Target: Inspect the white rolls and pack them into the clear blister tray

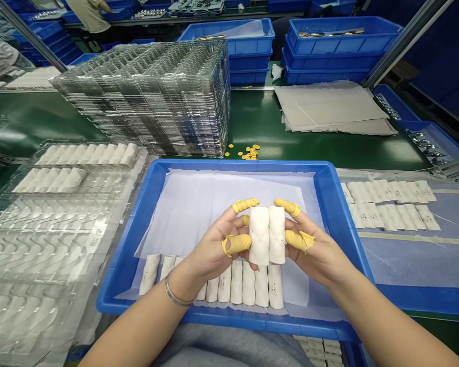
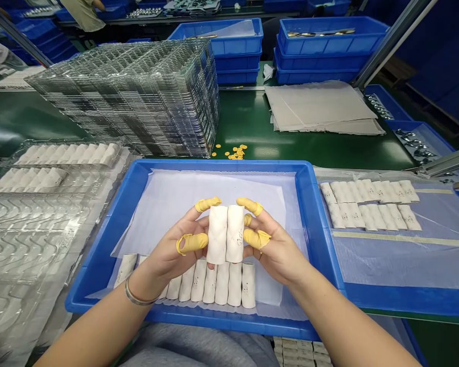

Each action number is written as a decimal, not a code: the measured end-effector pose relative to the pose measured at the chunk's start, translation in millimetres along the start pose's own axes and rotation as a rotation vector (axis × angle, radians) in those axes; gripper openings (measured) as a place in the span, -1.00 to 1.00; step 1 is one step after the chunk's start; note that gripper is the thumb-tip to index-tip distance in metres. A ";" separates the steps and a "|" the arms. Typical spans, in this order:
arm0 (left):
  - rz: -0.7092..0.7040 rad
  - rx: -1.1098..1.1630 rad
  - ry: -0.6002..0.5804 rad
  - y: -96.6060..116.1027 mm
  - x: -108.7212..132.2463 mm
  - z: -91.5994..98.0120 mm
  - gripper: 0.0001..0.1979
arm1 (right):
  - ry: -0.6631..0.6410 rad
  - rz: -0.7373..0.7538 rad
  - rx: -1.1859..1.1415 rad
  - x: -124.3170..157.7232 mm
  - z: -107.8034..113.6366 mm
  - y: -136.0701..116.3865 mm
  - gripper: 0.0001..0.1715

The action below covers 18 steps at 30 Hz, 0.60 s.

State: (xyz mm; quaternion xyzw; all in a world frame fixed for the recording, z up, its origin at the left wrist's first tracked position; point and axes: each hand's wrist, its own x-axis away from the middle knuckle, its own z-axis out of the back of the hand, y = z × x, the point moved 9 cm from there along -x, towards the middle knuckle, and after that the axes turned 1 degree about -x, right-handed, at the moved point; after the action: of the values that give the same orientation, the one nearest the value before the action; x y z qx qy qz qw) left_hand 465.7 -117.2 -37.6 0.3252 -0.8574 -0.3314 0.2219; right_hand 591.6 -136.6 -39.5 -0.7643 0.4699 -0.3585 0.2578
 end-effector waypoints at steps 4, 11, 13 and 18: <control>-0.008 -0.010 0.003 -0.9 -0.8 -0.2 -0.34 | -0.011 0.018 0.070 1.8 -0.5 0.3 -0.31; -0.005 -0.030 0.014 -1.8 1.4 1.2 -0.25 | -0.031 0.046 0.089 3.5 -0.5 -0.6 -0.32; -0.011 -0.035 0.017 -0.2 1.8 1.4 -0.24 | -0.030 0.048 0.069 2.7 0.1 -1.6 -0.40; -0.027 -0.043 0.004 1.9 1.2 0.2 -0.39 | -0.010 0.042 0.053 2.5 1.4 -3.5 -0.48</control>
State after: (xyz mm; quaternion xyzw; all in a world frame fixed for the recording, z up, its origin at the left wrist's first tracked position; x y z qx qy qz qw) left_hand 464.0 -116.8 -36.1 0.3323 -0.8453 -0.3521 0.2260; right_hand 595.3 -137.3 -37.0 -0.7489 0.4750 -0.3615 0.2879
